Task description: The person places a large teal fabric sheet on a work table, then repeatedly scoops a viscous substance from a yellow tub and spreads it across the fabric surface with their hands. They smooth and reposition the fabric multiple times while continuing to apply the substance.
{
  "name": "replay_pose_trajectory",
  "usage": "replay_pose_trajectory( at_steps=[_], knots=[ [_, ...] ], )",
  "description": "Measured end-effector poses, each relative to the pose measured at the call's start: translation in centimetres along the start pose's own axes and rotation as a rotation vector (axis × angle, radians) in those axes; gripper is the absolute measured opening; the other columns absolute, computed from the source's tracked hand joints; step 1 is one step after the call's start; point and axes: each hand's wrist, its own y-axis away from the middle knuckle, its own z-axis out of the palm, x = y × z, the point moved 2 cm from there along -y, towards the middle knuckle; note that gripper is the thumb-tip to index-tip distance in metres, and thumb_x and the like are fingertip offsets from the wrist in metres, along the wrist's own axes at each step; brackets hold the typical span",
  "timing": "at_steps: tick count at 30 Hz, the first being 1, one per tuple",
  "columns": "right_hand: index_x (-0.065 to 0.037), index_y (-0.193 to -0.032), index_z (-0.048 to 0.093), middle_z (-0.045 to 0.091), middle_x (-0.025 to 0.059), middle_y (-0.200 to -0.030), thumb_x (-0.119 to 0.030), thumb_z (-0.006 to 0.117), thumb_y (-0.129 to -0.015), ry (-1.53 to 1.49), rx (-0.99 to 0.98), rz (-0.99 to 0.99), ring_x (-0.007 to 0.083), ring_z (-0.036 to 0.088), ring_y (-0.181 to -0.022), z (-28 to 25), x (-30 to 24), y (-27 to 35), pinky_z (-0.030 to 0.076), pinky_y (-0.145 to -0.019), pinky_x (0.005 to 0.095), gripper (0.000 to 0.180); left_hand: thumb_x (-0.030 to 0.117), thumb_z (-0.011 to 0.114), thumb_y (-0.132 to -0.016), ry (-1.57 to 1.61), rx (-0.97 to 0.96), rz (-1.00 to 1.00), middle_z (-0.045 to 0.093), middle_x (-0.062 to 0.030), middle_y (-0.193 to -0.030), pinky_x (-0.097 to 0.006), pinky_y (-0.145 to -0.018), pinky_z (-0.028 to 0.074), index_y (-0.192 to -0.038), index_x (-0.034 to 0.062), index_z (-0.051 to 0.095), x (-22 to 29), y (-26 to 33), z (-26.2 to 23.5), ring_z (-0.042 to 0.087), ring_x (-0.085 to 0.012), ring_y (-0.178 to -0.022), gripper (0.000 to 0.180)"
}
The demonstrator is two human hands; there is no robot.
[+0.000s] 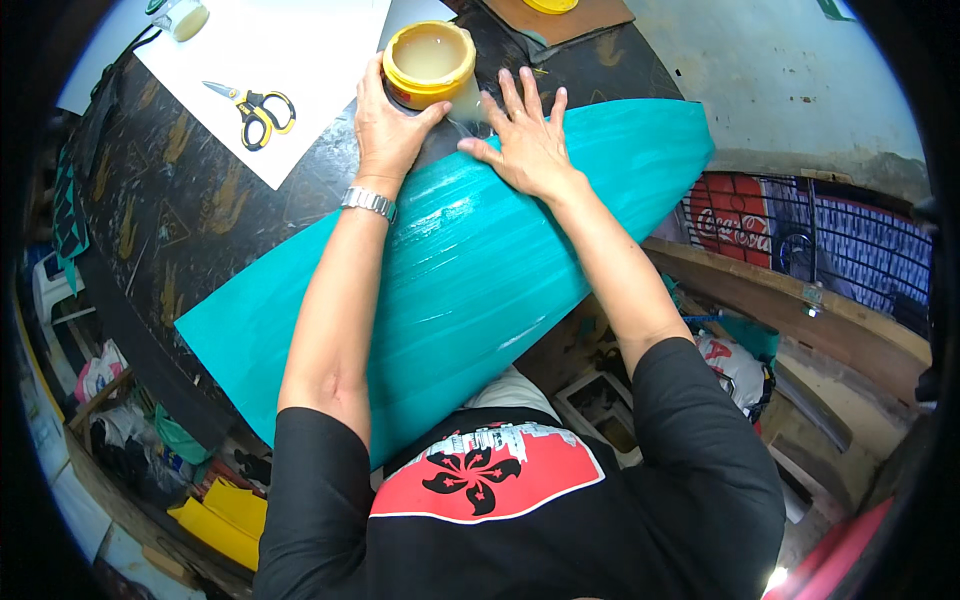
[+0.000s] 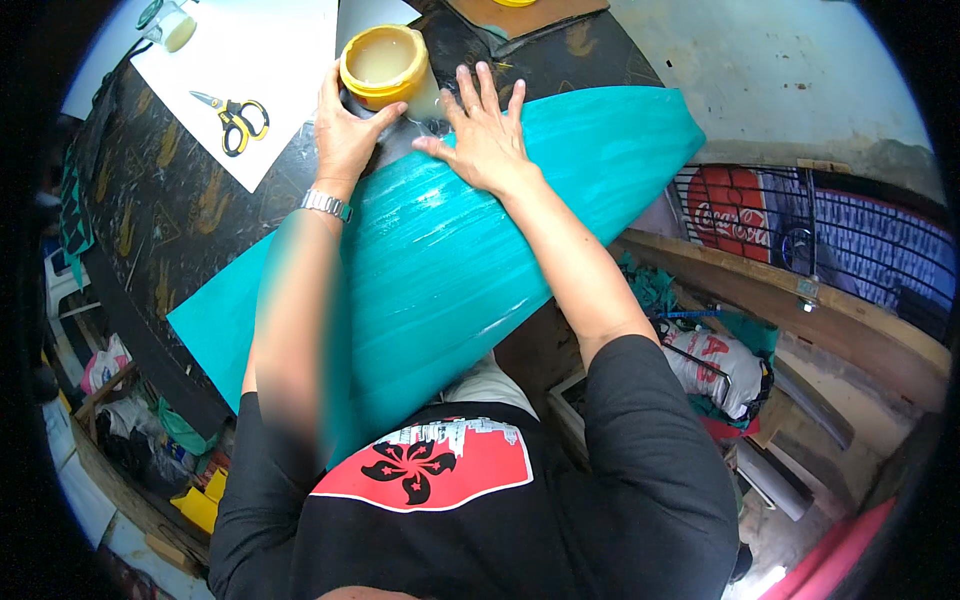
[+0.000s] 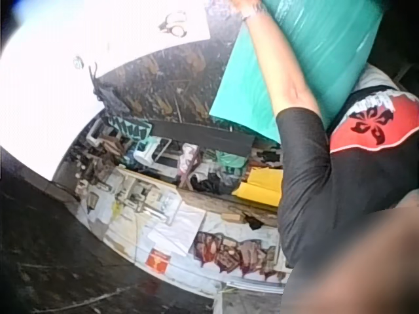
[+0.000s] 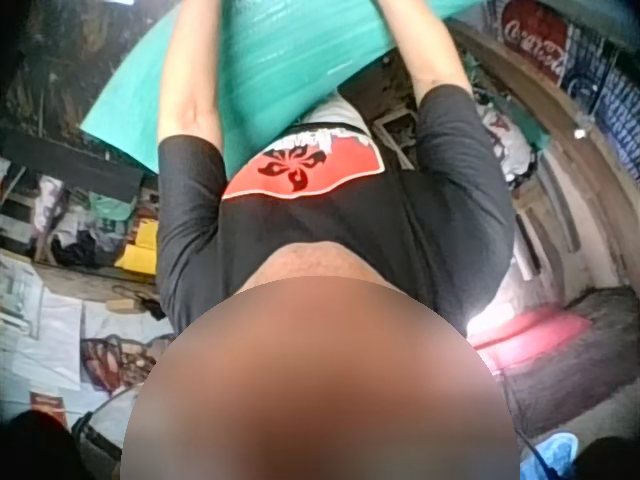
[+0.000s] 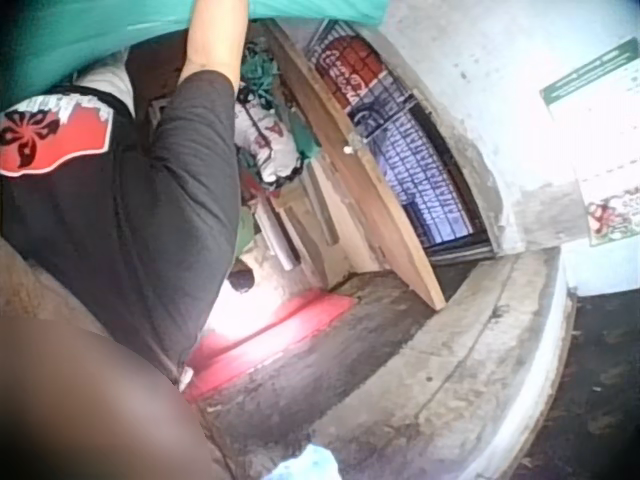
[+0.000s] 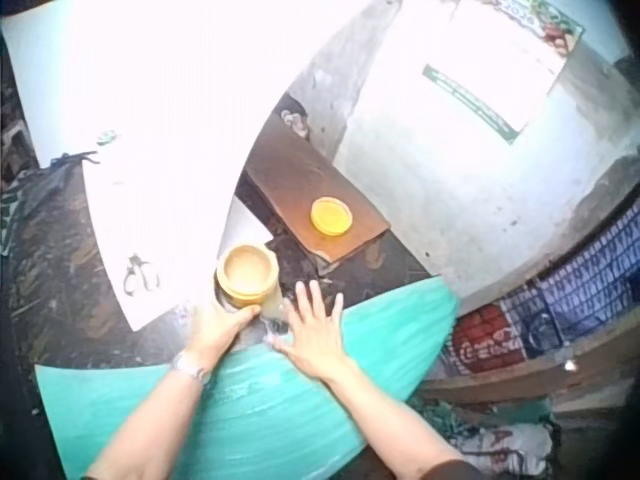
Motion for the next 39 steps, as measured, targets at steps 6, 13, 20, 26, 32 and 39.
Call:
replay_pose_trajectory(
  at_steps=[6,13,20,26,32,39],
  knots=[
    [-0.011,-0.154,0.026,0.013,0.0171,-0.161,-0.079,0.044,-0.082,-0.168,0.055,0.057,0.0327,0.001,-0.150,1.6,0.9,-1.7,-0.003,-0.114,0.0649,0.100,0.027,0.092,-0.056,0.168,0.063,-0.168,0.054,-0.0184,-0.126,-0.044,-0.099,0.045,-0.136,0.0048,0.036,-0.2,-0.4,2.7,0.053,-0.0366,-0.119,0.100],
    [-0.009,-0.153,0.027,0.011,0.0163,-0.162,-0.086,0.044,-0.076,-0.084,0.011,0.008,0.0331,0.001,-0.150,2.9,1.7,-5.2,-0.002,-0.115,0.0647,0.110,0.030,0.090,-0.055,0.026,0.174,-0.073,0.054,-0.0183,-0.120,-0.045,-0.100,0.041,-0.126,0.0024,0.042,-0.6,-1.3,3.9,0.052,-0.0340,-0.113,0.090],
    [-0.010,-0.153,0.027,0.009,0.0164,-0.162,-0.088,0.038,-0.076,-0.055,-0.006,-0.079,0.0365,0.000,-0.150,3.2,1.5,-5.4,0.001,-0.115,0.0651,0.110,0.024,0.083,-0.067,-0.038,-0.121,-0.057,0.059,-0.0181,-0.122,-0.043,-0.105,0.038,-0.126,0.0025,0.053,-1.5,0.2,-1.3,0.056,-0.0325,-0.116,0.070],
    [-0.010,-0.154,0.026,0.008,0.0163,-0.162,-0.085,0.037,-0.080,-0.062,-0.078,-0.062,0.0369,-0.001,-0.150,2.8,1.1,-5.6,-0.001,-0.115,0.0645,0.106,0.036,0.080,-0.072,-0.390,-0.518,0.132,0.045,-0.0116,-0.143,-0.065,-0.111,0.020,-0.132,0.0139,0.054,1.0,8.5,-7.6,0.036,-0.0345,-0.137,0.070],
    [-0.012,-0.152,0.030,0.008,0.0166,-0.162,-0.079,0.040,-0.084,-0.119,-0.123,-0.062,0.0372,-0.002,-0.149,2.2,-1.5,-4.8,-0.001,-0.115,0.0655,0.096,0.044,0.079,-0.072,-0.389,-0.547,0.229,0.045,-0.0074,-0.142,-0.065,-0.114,0.014,-0.130,0.0193,0.057,0.0,11.4,-7.6,0.030,-0.0344,-0.141,0.066],
    [-0.022,-0.151,0.035,0.008,0.0172,-0.162,-0.071,0.030,-0.094,-0.552,-0.436,-0.177,0.0317,-0.003,-0.150,0.3,-3.5,-4.4,-0.007,-0.111,0.0692,0.075,0.026,0.075,-0.071,-0.335,-0.502,0.188,0.051,-0.0074,-0.136,-0.063,-0.115,0.015,-0.121,0.0180,0.061,-0.3,11.1,-7.4,0.033,-0.0330,-0.139,0.053]
  ],
)
